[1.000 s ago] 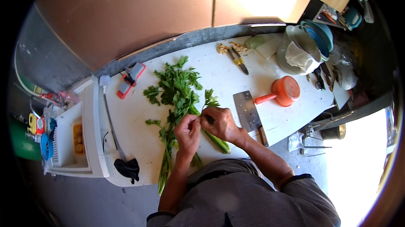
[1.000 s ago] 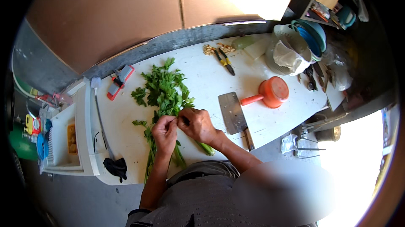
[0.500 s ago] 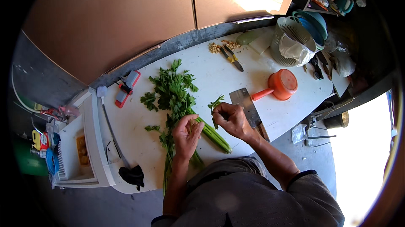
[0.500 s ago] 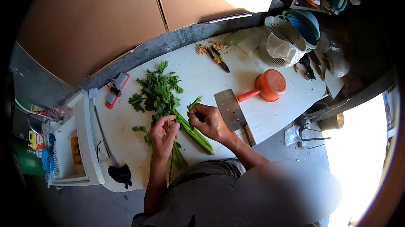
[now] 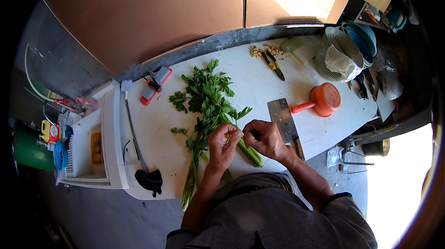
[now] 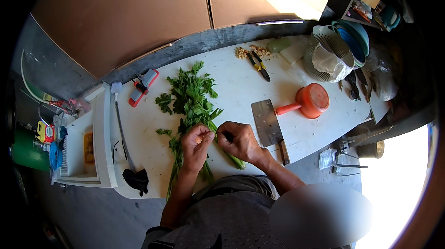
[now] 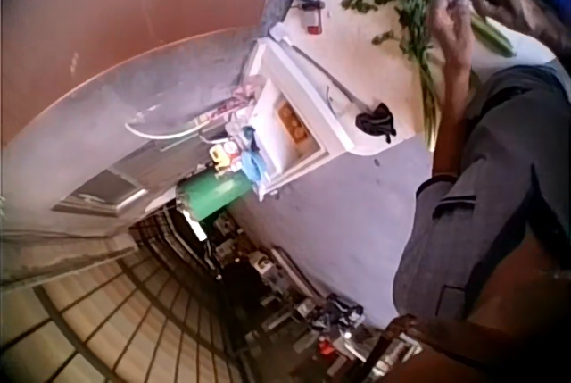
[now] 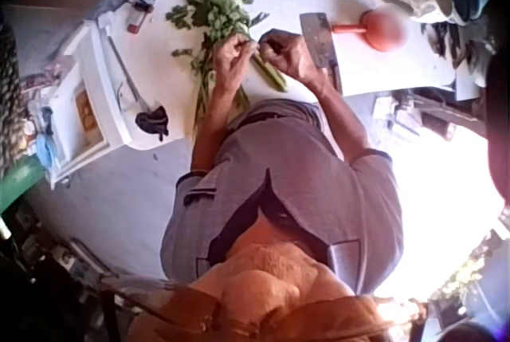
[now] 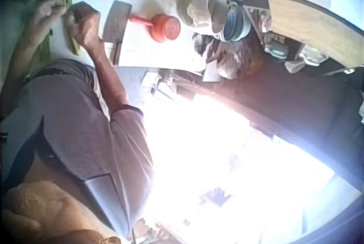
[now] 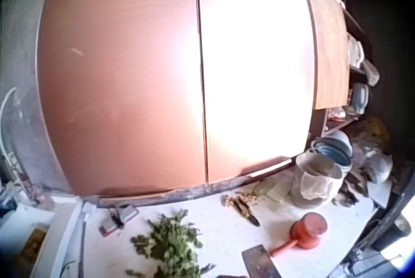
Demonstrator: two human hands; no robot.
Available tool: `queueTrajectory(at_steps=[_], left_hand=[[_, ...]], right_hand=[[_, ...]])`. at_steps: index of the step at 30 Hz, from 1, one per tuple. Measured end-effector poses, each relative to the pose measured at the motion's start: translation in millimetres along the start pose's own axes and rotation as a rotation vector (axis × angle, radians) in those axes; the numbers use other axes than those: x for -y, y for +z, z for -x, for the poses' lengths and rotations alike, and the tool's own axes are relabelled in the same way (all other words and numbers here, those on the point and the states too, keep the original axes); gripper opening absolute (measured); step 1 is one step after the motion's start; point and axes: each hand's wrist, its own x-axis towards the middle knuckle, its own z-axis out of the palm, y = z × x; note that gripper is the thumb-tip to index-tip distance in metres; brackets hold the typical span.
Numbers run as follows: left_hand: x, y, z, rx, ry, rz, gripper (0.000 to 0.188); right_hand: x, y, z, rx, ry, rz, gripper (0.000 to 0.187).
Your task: The person trims and cleans celery stalks on a white countertop. They remove leaves and lower stalk sections by hand, placing trimmed pieces into a blue colander. A cleaver and other kitchen items are visible nearby.
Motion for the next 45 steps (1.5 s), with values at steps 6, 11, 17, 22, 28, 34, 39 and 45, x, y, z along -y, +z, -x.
queueTrajectory(at_steps=[6,11,17,22,28,34,39,45], left_hand=[[-4,-6,1,0.059,0.111,-0.176,0.011],[-12,3,5,0.171,0.078,-0.377,0.01],[-15,5,4,0.226,0.14,-0.386,0.01],[-11,6,2,0.161,0.306,-0.493,0.027],[3,-17,16,-0.044,0.275,-0.639,0.03],[16,-23,27,-0.106,0.284,-0.698,0.032],[12,-17,29,-0.195,0.438,-0.79,0.035],[12,-6,24,-0.219,0.412,-0.782,0.035]], right_hand=[[-6,-11,-1,-0.08,0.201,-0.217,0.009],[30,-29,-2,0.121,-0.193,0.158,0.024],[10,-32,8,0.157,-0.21,0.185,0.019],[-5,-47,20,0.101,-0.06,0.193,0.017],[-103,-144,63,-0.339,0.316,0.209,0.02],[-149,-218,139,-0.715,0.588,0.128,0.028],[-150,-210,158,-0.73,0.673,0.053,0.029],[-157,-219,166,-0.793,0.679,-0.044,0.032]])
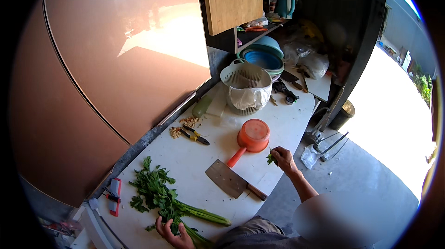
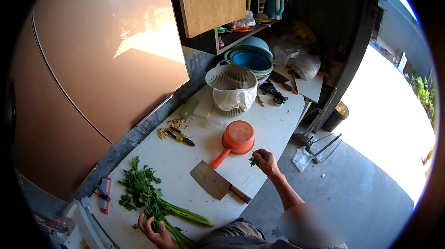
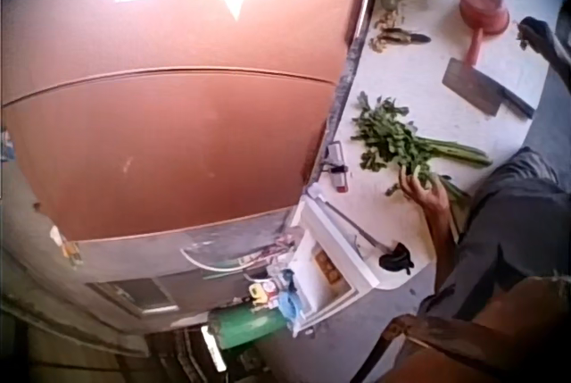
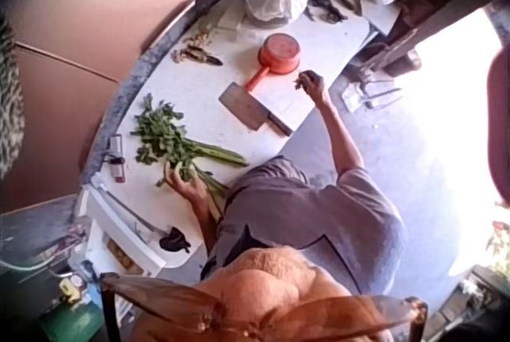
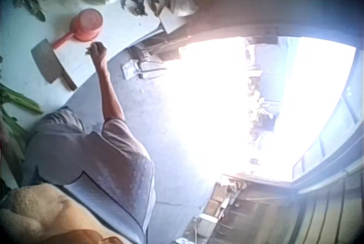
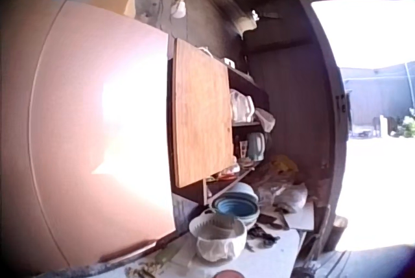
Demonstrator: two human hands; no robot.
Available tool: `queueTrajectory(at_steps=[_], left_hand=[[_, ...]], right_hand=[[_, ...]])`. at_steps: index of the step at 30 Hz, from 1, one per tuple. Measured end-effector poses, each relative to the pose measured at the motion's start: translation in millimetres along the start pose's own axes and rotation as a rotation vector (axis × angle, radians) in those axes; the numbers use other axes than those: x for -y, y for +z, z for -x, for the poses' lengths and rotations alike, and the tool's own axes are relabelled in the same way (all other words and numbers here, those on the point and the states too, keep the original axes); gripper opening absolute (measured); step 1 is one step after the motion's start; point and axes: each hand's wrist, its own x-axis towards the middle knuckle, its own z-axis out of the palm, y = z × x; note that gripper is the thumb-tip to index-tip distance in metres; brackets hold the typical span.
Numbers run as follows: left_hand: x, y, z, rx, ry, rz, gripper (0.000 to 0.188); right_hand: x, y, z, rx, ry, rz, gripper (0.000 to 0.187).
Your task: The person trims and cleans celery stalks on a white countertop. They remove leaves and lower stalk sections by hand, placing trimmed pieces into a blue colander. A cleaver and other kitchen items are visible nearby.
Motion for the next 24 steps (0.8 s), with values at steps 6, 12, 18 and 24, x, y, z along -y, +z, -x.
queueTrajectory(at_steps=[6,12,18,24], left_hand=[[-10,-16,3,0.016,0.006,-0.084,0.038],[29,-18,21,0.041,-0.196,-0.103,0.047],[18,-52,26,-0.134,-0.25,-0.206,0.064],[38,-40,58,-0.073,-0.341,-0.158,0.059]], right_hand=[[1,-4,-21,-0.014,-0.03,-0.024,0.03],[-4,-46,-18,-0.004,-0.077,-0.037,0.026],[-33,-86,-7,0.054,-0.101,0.005,0.027],[-41,-108,9,-0.025,-0.045,0.028,0.025]])
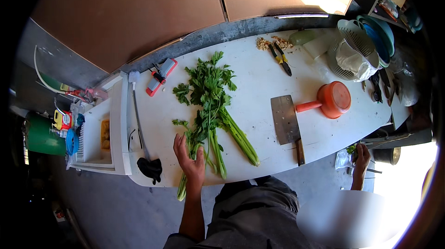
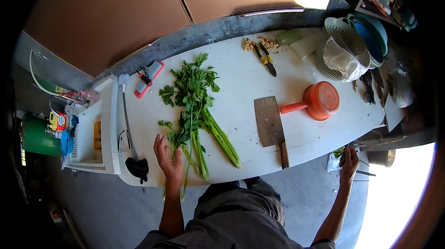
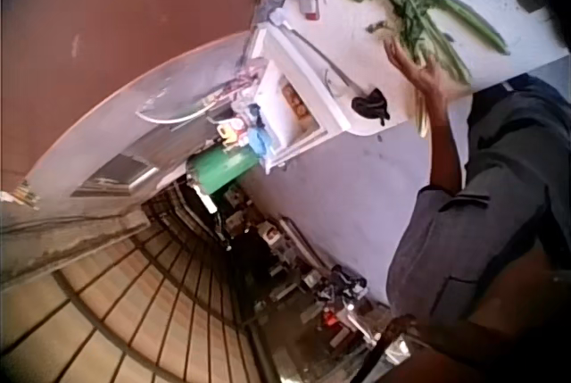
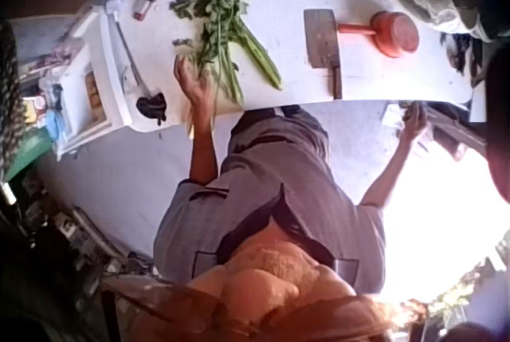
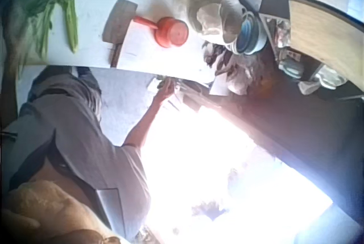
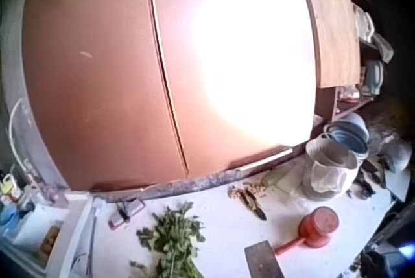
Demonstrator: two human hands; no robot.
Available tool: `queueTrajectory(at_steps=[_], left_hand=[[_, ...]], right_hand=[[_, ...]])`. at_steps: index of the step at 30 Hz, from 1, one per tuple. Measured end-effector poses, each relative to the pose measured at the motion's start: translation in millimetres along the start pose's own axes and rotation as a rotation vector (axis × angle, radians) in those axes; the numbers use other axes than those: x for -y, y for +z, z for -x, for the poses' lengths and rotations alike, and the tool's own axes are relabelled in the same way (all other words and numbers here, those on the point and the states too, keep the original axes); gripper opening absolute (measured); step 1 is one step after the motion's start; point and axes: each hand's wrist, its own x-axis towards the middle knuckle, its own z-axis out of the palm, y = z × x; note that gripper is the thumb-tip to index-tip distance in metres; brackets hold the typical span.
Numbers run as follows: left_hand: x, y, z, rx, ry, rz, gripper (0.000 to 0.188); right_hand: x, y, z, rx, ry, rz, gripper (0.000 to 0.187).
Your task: The person trims and cleans celery stalks on a white countertop. They remove leaves and lower stalk sections by hand, placing trimmed pieces into a blue colander. A cleaver and other kitchen items are visible nearby.
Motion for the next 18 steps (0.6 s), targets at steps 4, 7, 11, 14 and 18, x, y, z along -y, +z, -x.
queueTrajectory(at_steps=[4,7,11,14,18], left_hand=[[4,10,33,0.101,-0.098,0.147,0.056],[17,23,55,0.128,-0.159,0.195,0.061],[17,49,63,0.262,-0.166,0.19,0.056],[10,45,71,0.272,-0.168,0.198,0.054],[-6,46,73,0.193,-0.09,0.306,0.052]], right_hand=[[17,-3,14,-0.027,-0.008,0.069,0.024],[51,-10,31,0.004,0.086,0.055,0.025],[56,-68,45,-0.154,0.086,0.262,0.028],[56,-89,23,-0.195,0.079,0.299,0.032],[44,-101,-32,-0.203,-0.023,0.288,0.032]])
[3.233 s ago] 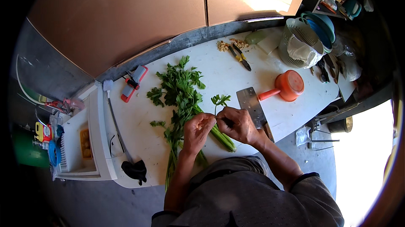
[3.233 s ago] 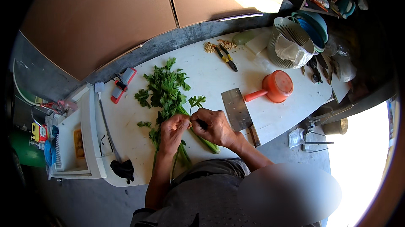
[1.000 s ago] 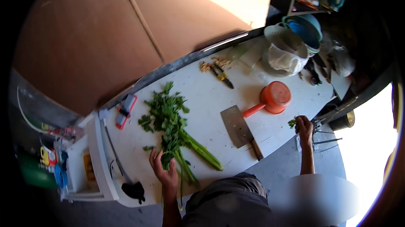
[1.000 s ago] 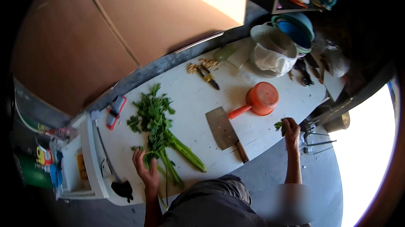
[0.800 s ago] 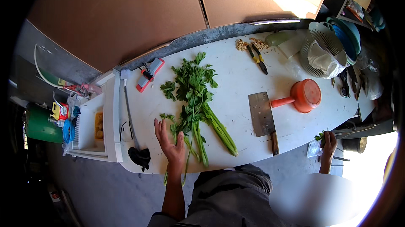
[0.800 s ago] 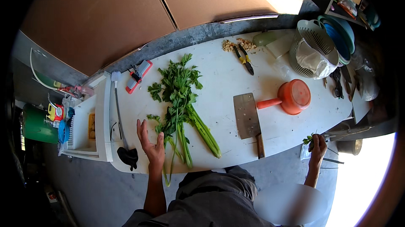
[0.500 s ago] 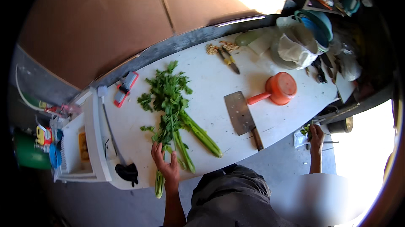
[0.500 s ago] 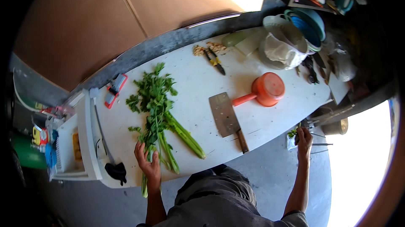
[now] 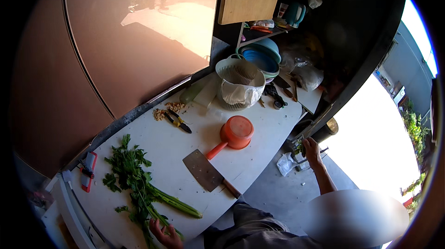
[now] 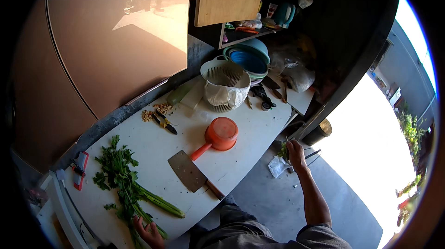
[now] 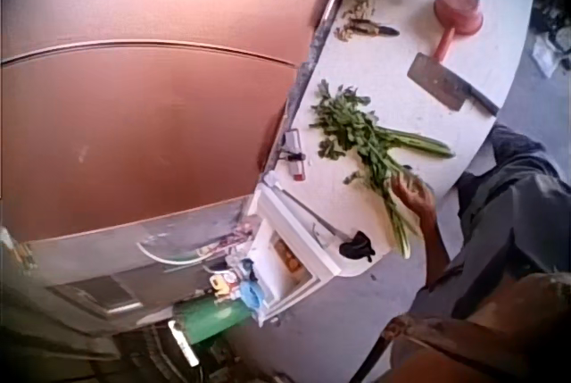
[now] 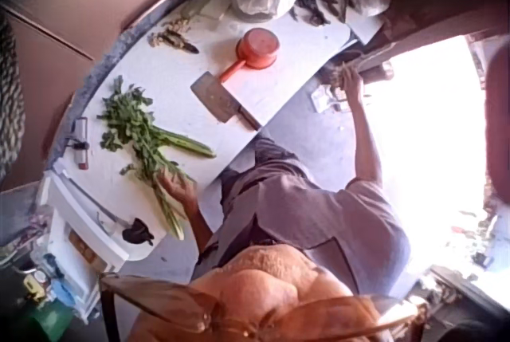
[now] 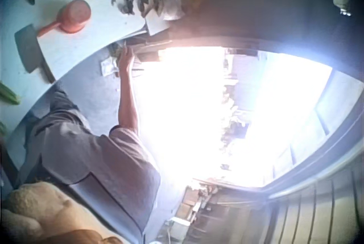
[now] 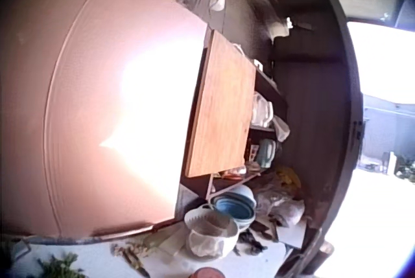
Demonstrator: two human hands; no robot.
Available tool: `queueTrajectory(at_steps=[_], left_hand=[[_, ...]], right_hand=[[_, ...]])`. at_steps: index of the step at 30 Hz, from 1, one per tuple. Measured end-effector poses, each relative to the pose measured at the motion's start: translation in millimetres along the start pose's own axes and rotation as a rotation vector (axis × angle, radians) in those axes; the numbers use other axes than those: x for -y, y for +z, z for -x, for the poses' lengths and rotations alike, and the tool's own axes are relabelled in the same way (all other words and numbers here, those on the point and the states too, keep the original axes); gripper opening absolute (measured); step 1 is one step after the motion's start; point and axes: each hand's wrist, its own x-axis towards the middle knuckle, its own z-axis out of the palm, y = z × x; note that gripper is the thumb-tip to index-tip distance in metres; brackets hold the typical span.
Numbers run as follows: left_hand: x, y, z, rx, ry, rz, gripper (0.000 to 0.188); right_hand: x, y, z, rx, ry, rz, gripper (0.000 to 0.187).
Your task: The person trims and cleans celery stalks on a white countertop. They remove leaves and lower stalk sections by hand, placing trimmed pieces into a blue colander. A cleaver and other kitchen items are visible nearby.
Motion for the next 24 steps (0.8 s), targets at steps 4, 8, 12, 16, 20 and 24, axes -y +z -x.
queueTrajectory(at_steps=[4,8,12,16,20,24], left_hand=[[15,-2,16,-0.003,0.091,-0.066,0.072],[-14,38,25,-0.109,-0.056,-0.192,0.072],[-54,83,58,-0.202,-0.082,-0.441,0.071],[-115,141,88,-0.239,-0.122,-0.472,0.049],[-141,191,107,-0.228,-0.177,-0.42,0.036],[-143,206,131,-0.216,-0.183,-0.468,0.035]], right_hand=[[21,26,-77,0.019,-0.133,-0.06,0.036],[28,26,-193,0.102,-0.152,-0.132,0.031],[45,43,-326,0.185,-0.396,-0.022,0.022],[62,68,-436,0.358,-0.701,0.163,0.024],[53,91,-520,0.488,-0.714,0.386,0.033],[48,128,-560,0.526,-0.689,0.476,0.026]])
